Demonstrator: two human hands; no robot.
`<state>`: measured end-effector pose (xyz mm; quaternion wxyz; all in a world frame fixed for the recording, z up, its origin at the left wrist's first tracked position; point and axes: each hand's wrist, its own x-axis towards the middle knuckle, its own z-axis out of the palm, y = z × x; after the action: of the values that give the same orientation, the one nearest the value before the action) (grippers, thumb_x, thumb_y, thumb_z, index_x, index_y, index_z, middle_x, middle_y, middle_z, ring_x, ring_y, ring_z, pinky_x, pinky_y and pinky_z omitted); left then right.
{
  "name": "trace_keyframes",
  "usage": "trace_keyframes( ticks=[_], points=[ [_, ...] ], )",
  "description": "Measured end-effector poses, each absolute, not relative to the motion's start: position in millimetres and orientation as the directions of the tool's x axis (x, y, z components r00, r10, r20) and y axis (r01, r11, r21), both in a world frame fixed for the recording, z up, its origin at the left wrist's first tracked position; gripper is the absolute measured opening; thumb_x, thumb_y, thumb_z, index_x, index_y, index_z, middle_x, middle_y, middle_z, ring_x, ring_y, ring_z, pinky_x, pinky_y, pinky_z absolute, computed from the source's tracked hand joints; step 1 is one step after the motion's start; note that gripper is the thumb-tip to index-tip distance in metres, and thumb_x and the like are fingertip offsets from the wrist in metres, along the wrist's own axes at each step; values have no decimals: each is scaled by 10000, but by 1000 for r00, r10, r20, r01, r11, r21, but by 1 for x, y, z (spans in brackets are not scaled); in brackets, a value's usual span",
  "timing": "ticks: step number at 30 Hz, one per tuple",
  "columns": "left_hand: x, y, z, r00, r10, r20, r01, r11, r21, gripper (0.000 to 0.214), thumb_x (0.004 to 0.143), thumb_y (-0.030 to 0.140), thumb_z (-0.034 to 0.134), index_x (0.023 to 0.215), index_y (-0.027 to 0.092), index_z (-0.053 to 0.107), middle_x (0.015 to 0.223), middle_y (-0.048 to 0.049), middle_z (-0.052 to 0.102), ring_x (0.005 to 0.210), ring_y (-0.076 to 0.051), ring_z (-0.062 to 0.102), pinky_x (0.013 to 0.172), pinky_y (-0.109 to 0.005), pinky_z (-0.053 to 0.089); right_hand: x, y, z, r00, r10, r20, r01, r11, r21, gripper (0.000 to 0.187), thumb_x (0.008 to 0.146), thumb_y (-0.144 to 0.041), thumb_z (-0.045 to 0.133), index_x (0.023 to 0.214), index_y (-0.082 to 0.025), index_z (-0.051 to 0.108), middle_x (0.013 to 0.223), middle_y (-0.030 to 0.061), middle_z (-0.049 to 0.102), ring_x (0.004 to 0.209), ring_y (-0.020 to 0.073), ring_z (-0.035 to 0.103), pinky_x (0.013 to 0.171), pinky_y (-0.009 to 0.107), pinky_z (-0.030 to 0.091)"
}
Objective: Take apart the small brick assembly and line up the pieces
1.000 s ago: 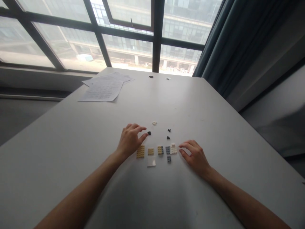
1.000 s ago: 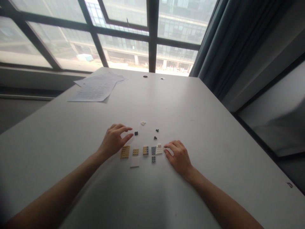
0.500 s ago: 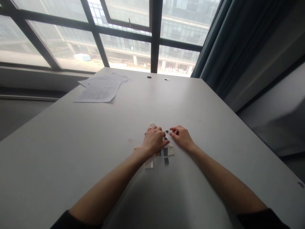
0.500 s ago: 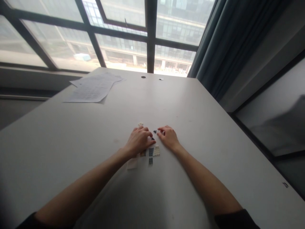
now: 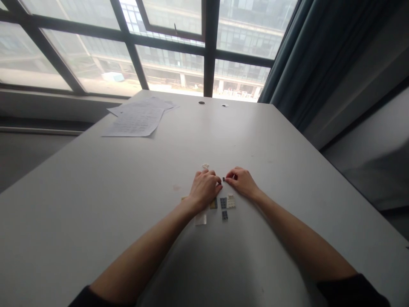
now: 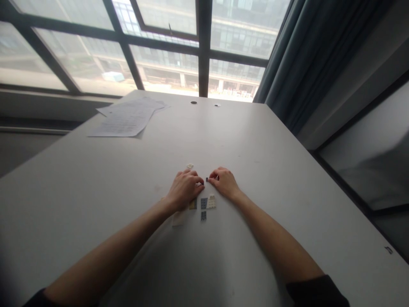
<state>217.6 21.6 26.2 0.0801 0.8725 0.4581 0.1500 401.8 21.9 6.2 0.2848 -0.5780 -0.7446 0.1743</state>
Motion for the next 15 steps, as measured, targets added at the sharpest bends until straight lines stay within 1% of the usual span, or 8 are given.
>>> trace_keyframes(
  ticks=[3, 8, 15],
  points=[
    [219, 24, 26, 526, 827, 199, 778, -562, 282, 156, 813, 294, 600, 861, 240, 738, 913, -69, 671, 952, -259, 534, 840, -412, 380, 402, 21, 5, -192, 953, 233, 759, 294, -581, 52, 781, -206, 656, 756, -201, 701, 776, 10, 612, 735, 137, 551, 727, 266, 419],
    [219, 28, 28, 524, 825, 213, 781, -565, 267, 153, 810, 289, 607, 853, 225, 739, 909, -85, 670, 983, -273, 521, 844, -420, 379, 400, 21, 4, -186, 951, 246, 765, 298, -571, 92, 789, -199, 643, 850, -201, 712, 794, 14, 600, 745, 141, 546, 748, 274, 422],
    [215, 33, 26, 518, 827, 217, 789, -560, 253, 136, 804, 286, 625, 863, 237, 738, 898, -69, 671, 971, -259, 530, 830, -397, 384, 394, 24, 2, -229, 930, 289, 751, 358, -555, 125, 807, -157, 612, 824, -213, 723, 791, 17, 603, 803, 154, 545, 776, 277, 417]
  ],
)
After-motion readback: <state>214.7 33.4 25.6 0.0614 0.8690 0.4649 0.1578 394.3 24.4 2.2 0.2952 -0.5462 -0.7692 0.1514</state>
